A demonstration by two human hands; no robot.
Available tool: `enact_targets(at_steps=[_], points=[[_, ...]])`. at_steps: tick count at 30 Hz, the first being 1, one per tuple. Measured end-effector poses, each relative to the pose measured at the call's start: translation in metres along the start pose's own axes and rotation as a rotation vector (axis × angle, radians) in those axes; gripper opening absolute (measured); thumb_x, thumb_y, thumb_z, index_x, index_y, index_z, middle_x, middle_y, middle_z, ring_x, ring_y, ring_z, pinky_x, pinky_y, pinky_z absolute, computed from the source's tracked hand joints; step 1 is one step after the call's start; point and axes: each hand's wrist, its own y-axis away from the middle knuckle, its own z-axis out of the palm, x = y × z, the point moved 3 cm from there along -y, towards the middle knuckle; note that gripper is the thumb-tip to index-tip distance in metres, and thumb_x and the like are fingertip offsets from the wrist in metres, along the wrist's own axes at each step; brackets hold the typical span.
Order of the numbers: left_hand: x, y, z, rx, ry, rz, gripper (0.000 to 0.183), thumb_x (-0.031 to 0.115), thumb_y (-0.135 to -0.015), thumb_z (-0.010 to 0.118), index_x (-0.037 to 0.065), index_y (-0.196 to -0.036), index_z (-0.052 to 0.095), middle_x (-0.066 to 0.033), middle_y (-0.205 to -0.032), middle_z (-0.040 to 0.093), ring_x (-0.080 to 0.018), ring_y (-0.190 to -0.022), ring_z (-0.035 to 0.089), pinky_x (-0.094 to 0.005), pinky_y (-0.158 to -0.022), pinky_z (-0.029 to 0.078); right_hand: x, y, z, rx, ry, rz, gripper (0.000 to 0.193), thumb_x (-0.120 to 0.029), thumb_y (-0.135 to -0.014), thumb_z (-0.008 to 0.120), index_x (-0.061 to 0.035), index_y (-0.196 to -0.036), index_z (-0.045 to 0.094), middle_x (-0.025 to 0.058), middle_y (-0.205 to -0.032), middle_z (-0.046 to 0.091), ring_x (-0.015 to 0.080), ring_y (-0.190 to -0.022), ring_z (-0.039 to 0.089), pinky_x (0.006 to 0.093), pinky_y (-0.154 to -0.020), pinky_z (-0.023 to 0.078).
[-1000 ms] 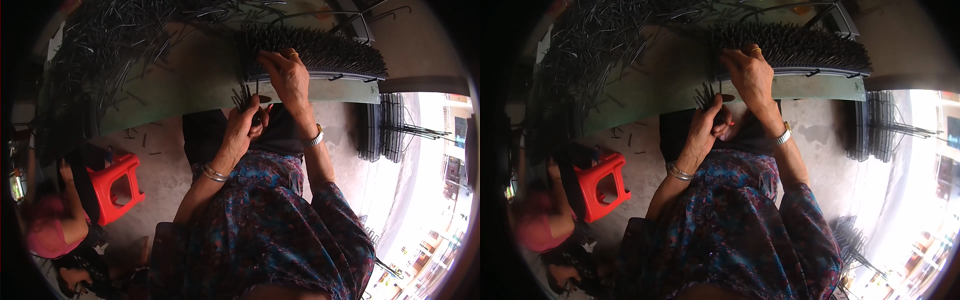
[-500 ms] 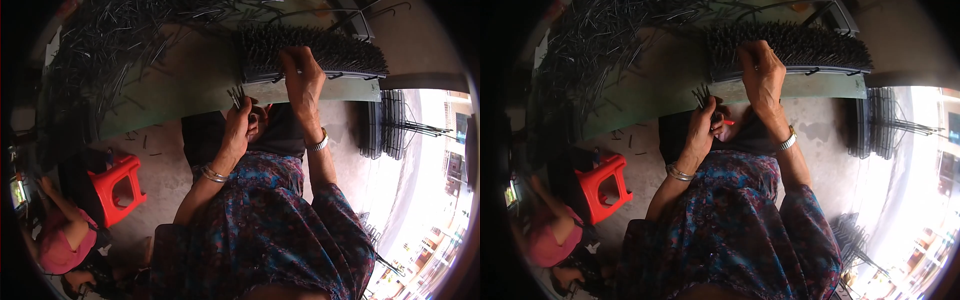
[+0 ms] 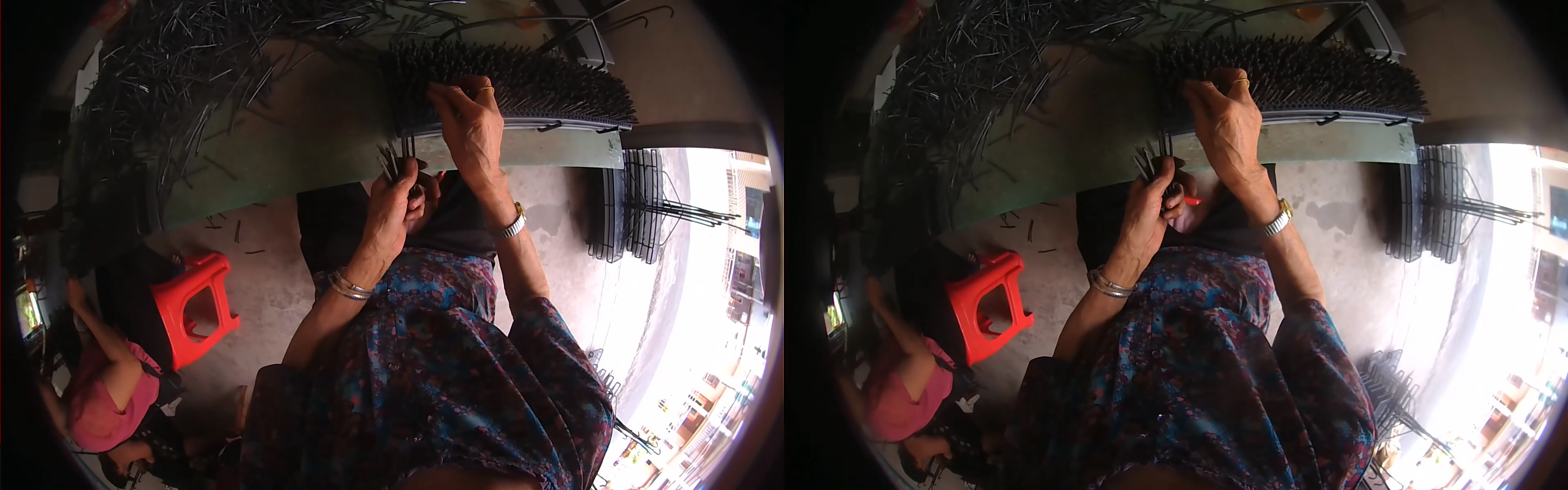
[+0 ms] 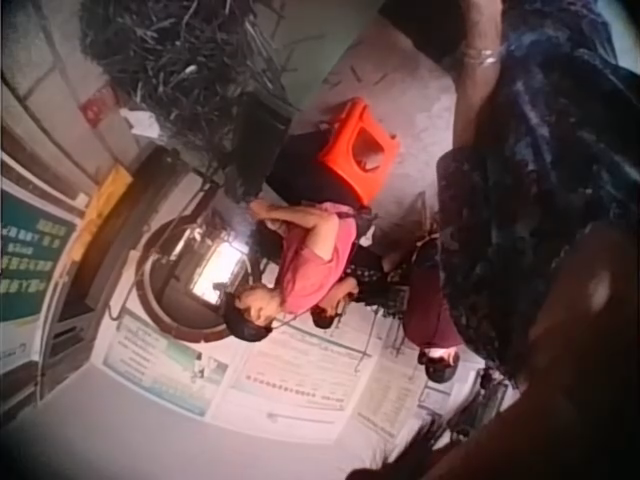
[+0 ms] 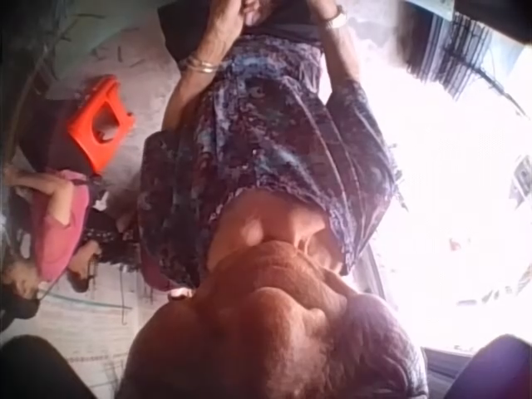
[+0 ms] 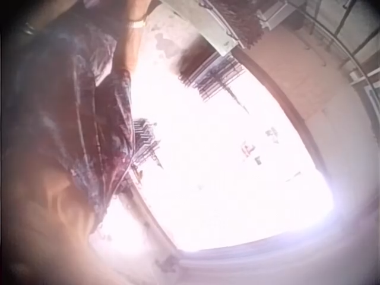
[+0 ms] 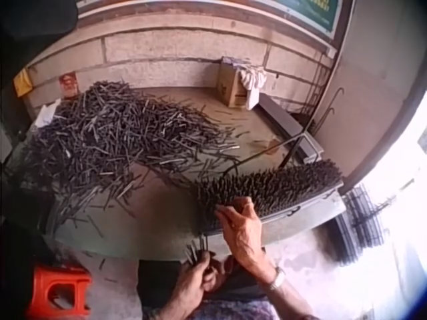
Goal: Inserting small metal hooks individually into a perforated metal grid for assembly.
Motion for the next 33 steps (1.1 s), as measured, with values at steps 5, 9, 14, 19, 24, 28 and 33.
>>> enact_targets(at_steps=[5, 9, 14, 19, 24, 28, 33], points=[[0.003, 0.004, 0.003, 0.009, -0.019, 0.027, 0.031, 0.039, -0.093, 0.06, 0.008, -0.091, 0.055, -0.0084, -0.077, 0.067, -0.0025, -0.049, 0.038, -0.0162, -0.042, 0.024, -0.006, 0.008, -0.013, -0.43, -0.124, 0.171, 0.019, -0.011, -0.083, 0.068, -0.0043, -0.101, 0.069, 0.0098, -0.09, 0.062, 0.0202, -0.075, 0.062, 0.0291, -0.065, 0.048], [0.004, 0.007, 0.009, 0.096, -0.056, 0.032, 0.033, 0.041, -0.09, 0.064, 0.009, -0.093, 0.056, -0.0085, -0.081, 0.07, -0.0027, -0.051, 0.044, -0.0156, -0.041, 0.026, -0.009, 0.014, -0.016, -0.475, -0.276, 0.134, 0.019, -0.011, -0.084, 0.066, -0.0026, -0.102, 0.067, 0.0094, -0.083, 0.063, 0.0173, -0.071, 0.062, 0.0276, -0.062, 0.047], [-0.001, 0.001, -0.011, 0.114, -0.02, -0.008, 0.036, 0.038, -0.088, 0.067, 0.007, -0.106, 0.061, -0.0081, -0.084, 0.069, -0.0035, -0.055, 0.045, -0.0171, -0.044, 0.029, -0.009, 0.002, -0.028, -0.183, -0.141, 0.191, 0.009, -0.007, -0.086, 0.063, -0.0018, -0.094, 0.063, 0.0072, -0.078, 0.062, 0.0141, -0.064, 0.059, 0.0273, -0.059, 0.046], [-0.001, 0.001, -0.006, 0.083, -0.03, -0.029, 0.041, 0.036, -0.09, 0.065, 0.006, -0.118, 0.061, -0.0097, -0.087, 0.067, -0.0036, -0.06, 0.044, -0.0177, -0.048, 0.031, -0.01, -0.011, -0.019, 0.078, -0.074, -0.026, 0.005, -0.003, -0.086, 0.063, -0.0024, -0.09, 0.061, 0.0077, -0.077, 0.061, 0.0158, -0.064, 0.057, 0.0278, -0.058, 0.045], [0.001, 0.002, -0.007, 0.074, 0.012, 0.002, 0.038, 0.036, -0.093, 0.061, 0.004, -0.113, 0.062, -0.0094, -0.086, 0.067, -0.0035, -0.061, 0.044, -0.017, -0.05, 0.032, -0.009, -0.013, -0.008, 0.104, -0.04, -0.054, 0.006, -0.002, -0.086, 0.063, -0.0026, -0.091, 0.062, 0.0083, -0.078, 0.06, 0.0182, -0.063, 0.055, 0.0287, -0.059, 0.045], [-0.001, 0.002, -0.006, 0.071, 0.003, 0.002, 0.038, 0.038, -0.091, 0.063, 0.004, -0.106, 0.065, -0.0059, -0.085, 0.069, -0.0022, -0.057, 0.044, -0.0163, -0.046, 0.03, -0.012, -0.015, -0.01, 0.088, -0.063, -0.06, 0.007, -0.002, -0.086, 0.063, -0.0031, -0.092, 0.063, 0.0083, -0.079, 0.061, 0.0192, -0.064, 0.055, 0.0285, -0.059, 0.045], [-0.002, 0.002, -0.005, 0.076, 0.023, 0.012, 0.039, 0.036, -0.091, 0.064, 0.0, -0.105, 0.064, -0.01, -0.084, 0.07, -0.0016, -0.054, 0.044, -0.015, -0.044, 0.028, -0.006, -0.007, -0.002, 0.012, 0.007, -0.027, 0.009, -0.005, -0.085, 0.065, -0.0048, -0.094, 0.066, 0.0081, -0.084, 0.061, 0.0223, -0.069, 0.06, 0.0309, -0.062, 0.048]])
